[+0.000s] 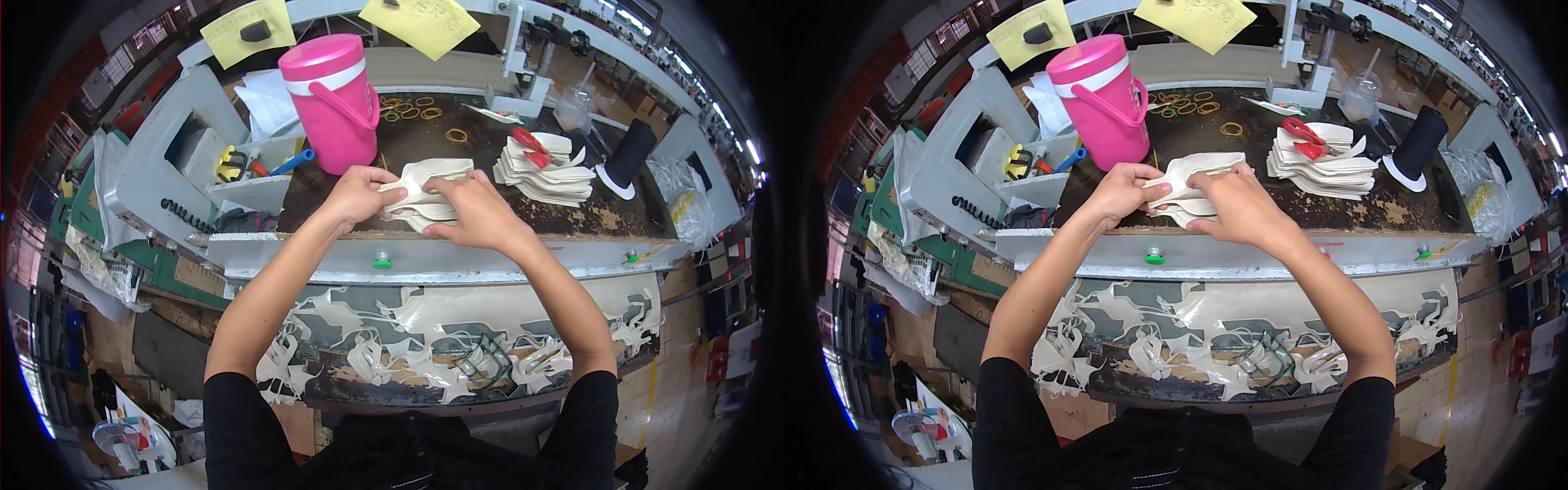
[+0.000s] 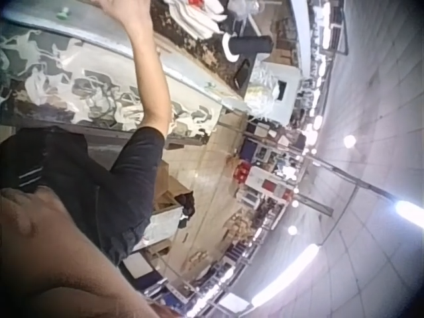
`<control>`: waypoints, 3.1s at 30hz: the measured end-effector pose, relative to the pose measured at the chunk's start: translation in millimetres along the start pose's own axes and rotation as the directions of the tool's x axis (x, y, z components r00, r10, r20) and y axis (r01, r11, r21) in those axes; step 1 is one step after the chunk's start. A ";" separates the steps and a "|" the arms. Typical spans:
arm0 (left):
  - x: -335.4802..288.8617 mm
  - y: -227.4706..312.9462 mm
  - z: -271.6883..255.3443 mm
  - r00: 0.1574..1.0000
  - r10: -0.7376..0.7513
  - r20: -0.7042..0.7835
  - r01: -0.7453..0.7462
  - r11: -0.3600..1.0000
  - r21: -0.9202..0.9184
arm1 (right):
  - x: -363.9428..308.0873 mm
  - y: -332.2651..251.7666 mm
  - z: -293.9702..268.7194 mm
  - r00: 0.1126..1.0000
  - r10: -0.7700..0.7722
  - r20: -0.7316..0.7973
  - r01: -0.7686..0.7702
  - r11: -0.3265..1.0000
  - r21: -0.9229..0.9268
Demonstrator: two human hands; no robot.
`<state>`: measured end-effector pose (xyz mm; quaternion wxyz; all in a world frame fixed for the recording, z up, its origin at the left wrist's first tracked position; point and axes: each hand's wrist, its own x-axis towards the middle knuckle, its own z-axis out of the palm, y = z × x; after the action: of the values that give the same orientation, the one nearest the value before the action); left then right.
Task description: Placing a cutting die on a sheet of material and operating a press to cut out shoe parts.
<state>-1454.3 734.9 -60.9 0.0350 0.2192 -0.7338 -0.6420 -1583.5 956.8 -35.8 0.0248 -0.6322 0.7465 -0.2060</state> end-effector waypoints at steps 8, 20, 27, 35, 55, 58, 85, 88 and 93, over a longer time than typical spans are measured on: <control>-1.2 1.3 -2.8 0.999 -0.039 -0.021 0.039 0.999 0.000 | 12.2 -2.2 -21.6 0.990 0.079 0.120 -0.062 0.989 -0.136; -1.2 1.5 -1.6 0.997 -0.060 -0.039 0.059 0.998 -0.024 | 41.3 23.6 -39.9 0.857 0.204 0.474 -0.423 0.804 0.418; -7.5 -2.2 3.3 0.973 0.187 -0.134 -0.146 0.952 0.271 | 9.5 7.7 -30.4 0.945 0.118 0.305 -0.111 0.993 -0.039; -17.5 19.2 0.1 0.933 0.353 -0.073 -0.224 0.727 0.649 | -11.9 -2.8 -26.1 0.991 0.096 0.092 -0.098 0.995 0.017; -11.7 0.0 -0.7 0.854 0.519 0.045 -0.460 0.711 0.532 | -25.3 14.4 16.7 0.904 -0.299 -0.305 0.186 0.918 -0.350; -7.0 -10.0 -4.4 0.838 0.546 -0.007 -0.451 0.699 0.556 | -19.6 9.9 21.3 0.929 -0.245 -0.279 0.154 0.938 -0.311; -18.6 -5.5 -8.0 0.775 0.602 0.192 -0.606 0.621 0.497 | -8.6 22.0 -4.4 0.960 -0.254 -0.119 0.202 0.920 -0.335; -18.9 -10.3 -8.7 0.770 0.608 0.194 -0.619 0.635 0.463 | -4.6 17.4 -10.7 0.903 -0.398 -0.162 0.288 0.839 -0.461; -24.5 -20.5 -13.9 0.691 0.699 0.183 -0.642 0.478 0.600 | -13.0 12.8 -0.7 0.977 -0.142 0.156 0.192 0.905 -0.381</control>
<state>-1422.0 729.4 -72.6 0.2402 -0.0591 -0.9257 -0.2861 -1593.1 970.9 -42.4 -0.0737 -0.6975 0.7126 -0.0132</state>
